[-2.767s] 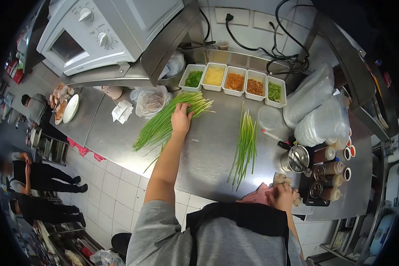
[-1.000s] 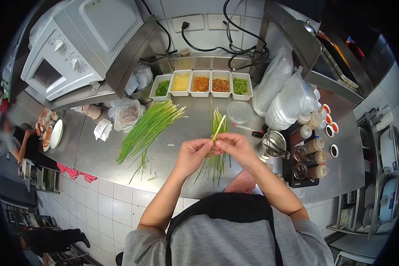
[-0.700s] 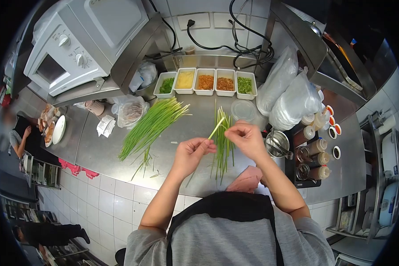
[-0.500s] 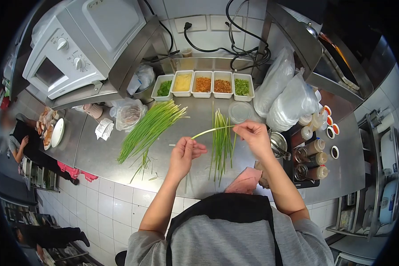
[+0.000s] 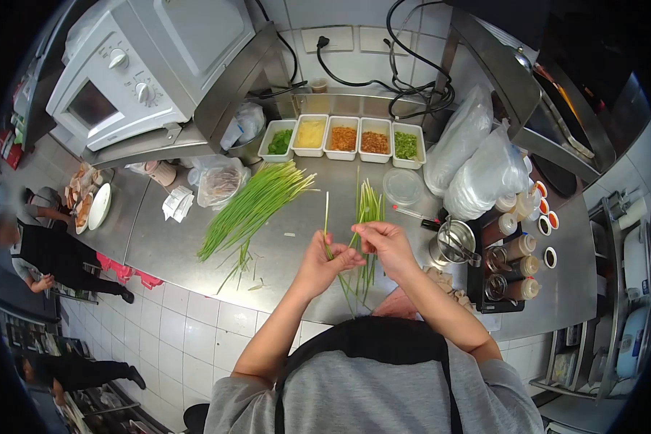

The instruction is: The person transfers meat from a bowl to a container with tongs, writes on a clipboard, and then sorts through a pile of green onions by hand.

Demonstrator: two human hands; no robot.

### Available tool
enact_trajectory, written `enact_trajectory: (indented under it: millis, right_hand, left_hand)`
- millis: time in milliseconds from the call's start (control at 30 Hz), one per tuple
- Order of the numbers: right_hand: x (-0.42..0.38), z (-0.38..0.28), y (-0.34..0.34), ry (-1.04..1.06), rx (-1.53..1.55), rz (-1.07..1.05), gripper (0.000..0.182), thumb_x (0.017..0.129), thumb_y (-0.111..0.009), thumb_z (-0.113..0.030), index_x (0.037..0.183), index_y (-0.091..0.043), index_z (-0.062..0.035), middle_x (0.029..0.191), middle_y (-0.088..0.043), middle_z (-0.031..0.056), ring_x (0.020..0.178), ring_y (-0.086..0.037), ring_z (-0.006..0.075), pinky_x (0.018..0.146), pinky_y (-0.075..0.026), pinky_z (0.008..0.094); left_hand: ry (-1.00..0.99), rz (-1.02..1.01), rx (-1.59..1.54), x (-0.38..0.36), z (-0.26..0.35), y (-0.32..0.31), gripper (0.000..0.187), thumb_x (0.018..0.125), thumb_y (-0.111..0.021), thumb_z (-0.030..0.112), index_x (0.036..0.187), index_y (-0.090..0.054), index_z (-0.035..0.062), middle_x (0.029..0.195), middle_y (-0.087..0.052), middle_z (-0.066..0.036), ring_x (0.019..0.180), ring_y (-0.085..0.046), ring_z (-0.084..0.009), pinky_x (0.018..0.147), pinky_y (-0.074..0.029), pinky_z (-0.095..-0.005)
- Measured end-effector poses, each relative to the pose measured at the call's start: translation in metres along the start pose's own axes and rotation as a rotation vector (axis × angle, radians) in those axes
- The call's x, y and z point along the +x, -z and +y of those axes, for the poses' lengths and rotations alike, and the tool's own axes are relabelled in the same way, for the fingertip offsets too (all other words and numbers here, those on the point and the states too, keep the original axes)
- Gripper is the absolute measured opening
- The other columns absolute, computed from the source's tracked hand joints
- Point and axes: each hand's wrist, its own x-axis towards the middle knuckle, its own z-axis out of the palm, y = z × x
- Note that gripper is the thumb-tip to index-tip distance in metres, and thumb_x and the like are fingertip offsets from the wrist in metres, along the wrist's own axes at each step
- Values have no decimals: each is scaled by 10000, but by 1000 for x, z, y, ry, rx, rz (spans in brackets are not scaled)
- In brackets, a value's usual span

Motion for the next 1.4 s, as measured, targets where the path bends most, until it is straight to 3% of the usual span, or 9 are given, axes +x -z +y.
enact_trajectory:
  millis: [100,300,500,600,667,833,1133,1233,1400]
  right_hand:
    - [4,-1,-10,455,-563,166,178,856,-618,-129,981,-659,-9,725,-576,29,571,-519,132,550,-422,257]
    - [18,-11,-29,973,-1117,-222,205,772,-657,-93,971,-661,-41,768,-563,102,650,-555,283,583,-456,326]
    - [50,12,-61,555,-663,-333,202,830,-607,-86,1023,-662,-62,780,-614,57,622,-574,154,564,-461,270]
    - [61,24,-66,79,-513,-449,269,883,-551,-81,1144,-615,-74,739,-599,38,559,-499,68,516,-404,224]
    - [44,9,-83,-209,-831,-668,310,893,-560,-133,1198,-582,-82,689,-584,18,530,-470,68,505,-391,209]
    - [40,19,-82,-323,-552,-773,353,874,-614,-245,1189,-596,-87,640,-574,-8,516,-456,60,486,-380,211]
    - [56,-4,-50,76,-156,-211,155,864,-625,-155,911,-692,-23,665,-545,-18,549,-451,63,521,-349,199]
    - [53,-15,-45,548,-356,-223,94,833,-642,-122,818,-693,-45,715,-547,4,629,-496,97,576,-382,231]
    - [1,-26,-73,1283,-761,-649,114,779,-613,-65,881,-663,-75,752,-542,43,706,-544,202,668,-425,306]
  left_hand:
    - [51,81,13,-9,3,18,319,884,-532,-30,967,-259,114,866,-626,-173,819,-661,-272,739,-564,-346]
    - [86,124,107,-43,15,42,285,896,-510,-25,930,-251,92,828,-625,-182,806,-663,-281,736,-567,-362]
    - [25,277,-6,-90,22,65,259,898,-495,-29,901,-257,72,809,-613,-171,792,-661,-264,730,-570,-351]
    - [13,363,-31,-106,23,76,256,902,-497,-22,903,-259,72,806,-610,-170,803,-659,-258,753,-566,-356]
    - [-31,367,-37,-105,24,79,252,904,-499,-15,906,-265,79,807,-620,-175,807,-662,-266,764,-565,-370]
    - [-73,291,6,-88,22,77,243,911,-493,-6,916,-264,74,822,-612,-169,822,-655,-250,763,-558,-343]
    - [-43,225,-32,-70,12,78,234,917,-484,-1,951,-267,81,884,-626,-204,882,-646,-276,816,-533,-357]
    - [-29,293,15,-71,15,81,225,919,-467,-7,954,-265,86,891,-623,-201,882,-645,-285,822,-530,-361]
    - [-113,388,76,-59,4,95,212,891,-414,-52,953,-261,82,877,-611,-188,861,-648,-286,802,-536,-350]
